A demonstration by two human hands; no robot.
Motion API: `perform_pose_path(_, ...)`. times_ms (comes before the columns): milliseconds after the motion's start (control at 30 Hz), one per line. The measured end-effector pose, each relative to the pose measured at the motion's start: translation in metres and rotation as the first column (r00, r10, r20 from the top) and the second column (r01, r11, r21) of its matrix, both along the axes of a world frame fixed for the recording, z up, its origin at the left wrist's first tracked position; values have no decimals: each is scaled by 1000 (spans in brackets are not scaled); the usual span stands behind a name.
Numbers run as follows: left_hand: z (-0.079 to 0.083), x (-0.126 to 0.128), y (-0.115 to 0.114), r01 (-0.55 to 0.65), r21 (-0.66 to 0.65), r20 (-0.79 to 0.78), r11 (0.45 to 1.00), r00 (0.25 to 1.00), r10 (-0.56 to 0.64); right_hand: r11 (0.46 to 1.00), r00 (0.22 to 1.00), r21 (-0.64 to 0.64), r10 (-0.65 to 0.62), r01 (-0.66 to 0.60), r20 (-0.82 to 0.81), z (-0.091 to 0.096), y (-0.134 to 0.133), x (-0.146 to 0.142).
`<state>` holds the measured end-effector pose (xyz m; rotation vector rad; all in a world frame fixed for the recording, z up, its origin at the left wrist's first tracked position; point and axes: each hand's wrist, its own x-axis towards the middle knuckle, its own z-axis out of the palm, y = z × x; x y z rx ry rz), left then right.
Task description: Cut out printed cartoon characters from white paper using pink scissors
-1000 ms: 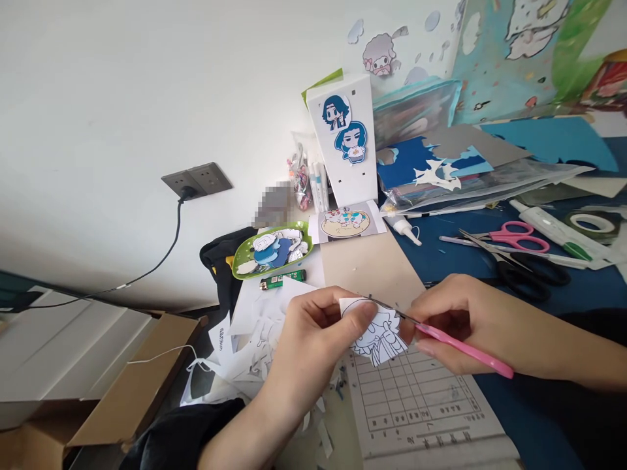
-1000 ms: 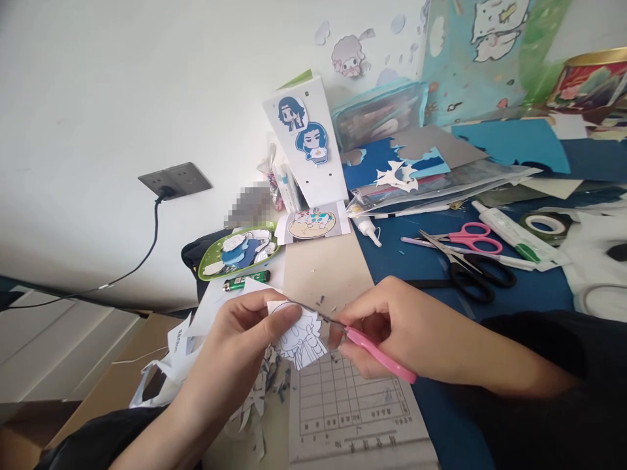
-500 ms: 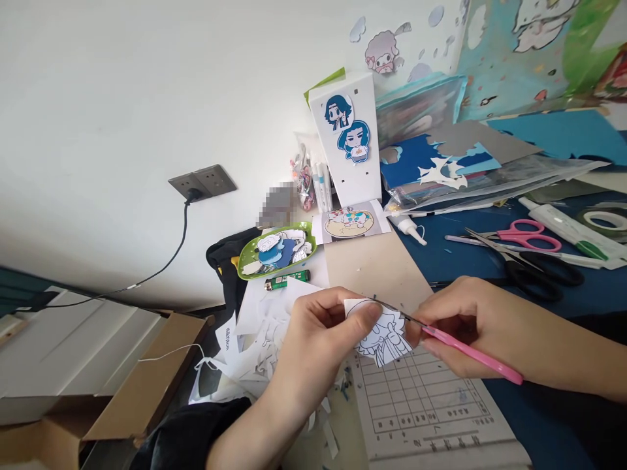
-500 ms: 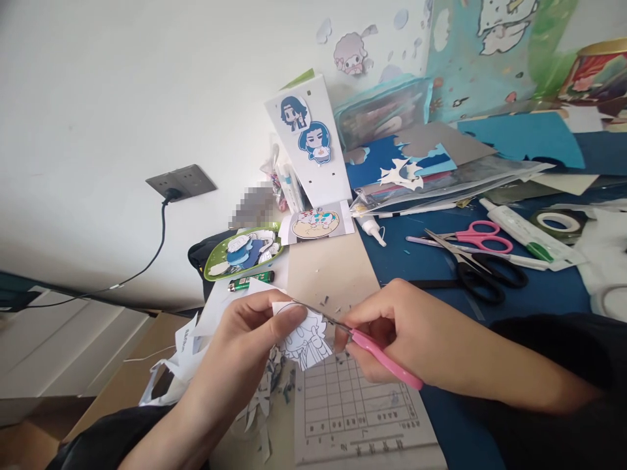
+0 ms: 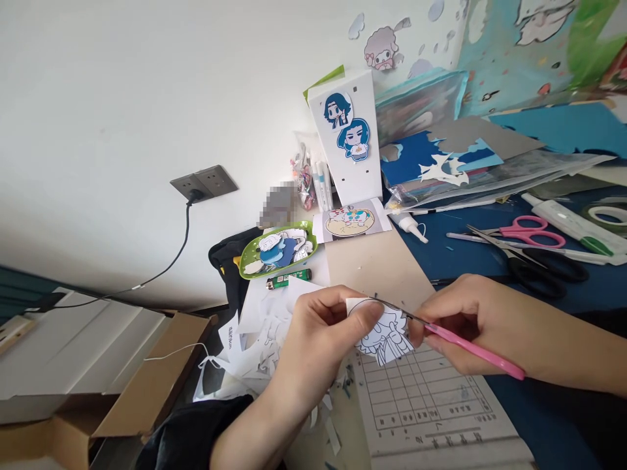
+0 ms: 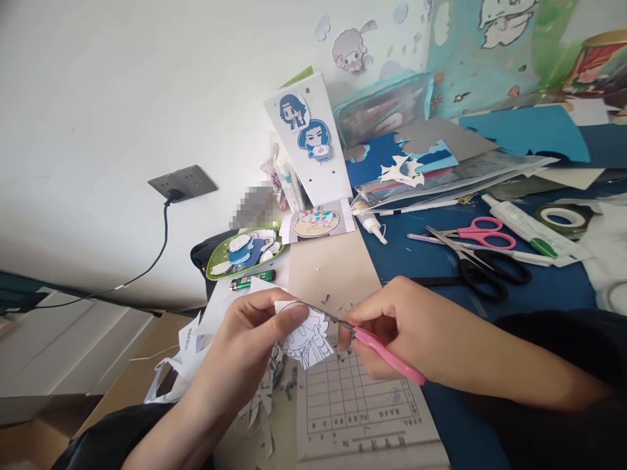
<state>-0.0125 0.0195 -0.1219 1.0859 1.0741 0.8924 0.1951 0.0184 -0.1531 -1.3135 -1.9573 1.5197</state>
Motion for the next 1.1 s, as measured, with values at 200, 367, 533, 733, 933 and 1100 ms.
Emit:
perform_pose_path(200, -3, -2, 3, 23, 5, 18, 1000, 1000, -23, 999, 999, -31, -18, 17, -34, -2, -1, 1)
perform_pose_path(367, -4, -2, 3, 46, -11, 47, 999, 998, -45, 999, 997, -11, -45, 45, -61, -7, 0, -1)
perform_pose_path(533, -4, -1, 3, 26, -31, 70, 999, 997, -24, 998, 997, 1, -62, 62, -42, 2, -1, -3)
perform_pose_path(733, -4, 0, 5, -12, -25, 103, 1000, 995, 14, 999, 994, -50, -19, 14, -104, 22, -5, -5)
perform_pose_path(933, -2, 0, 0, 6, -50, 115, 999, 993, 0, 991, 981, -127, 8, -33, -194, 25, -6, -6)
perform_pose_path(1100, -3, 0, 0, 13, -52, 137, 999, 991, -5, 989, 983, -142, 8, -35, -183, 25, -7, -7)
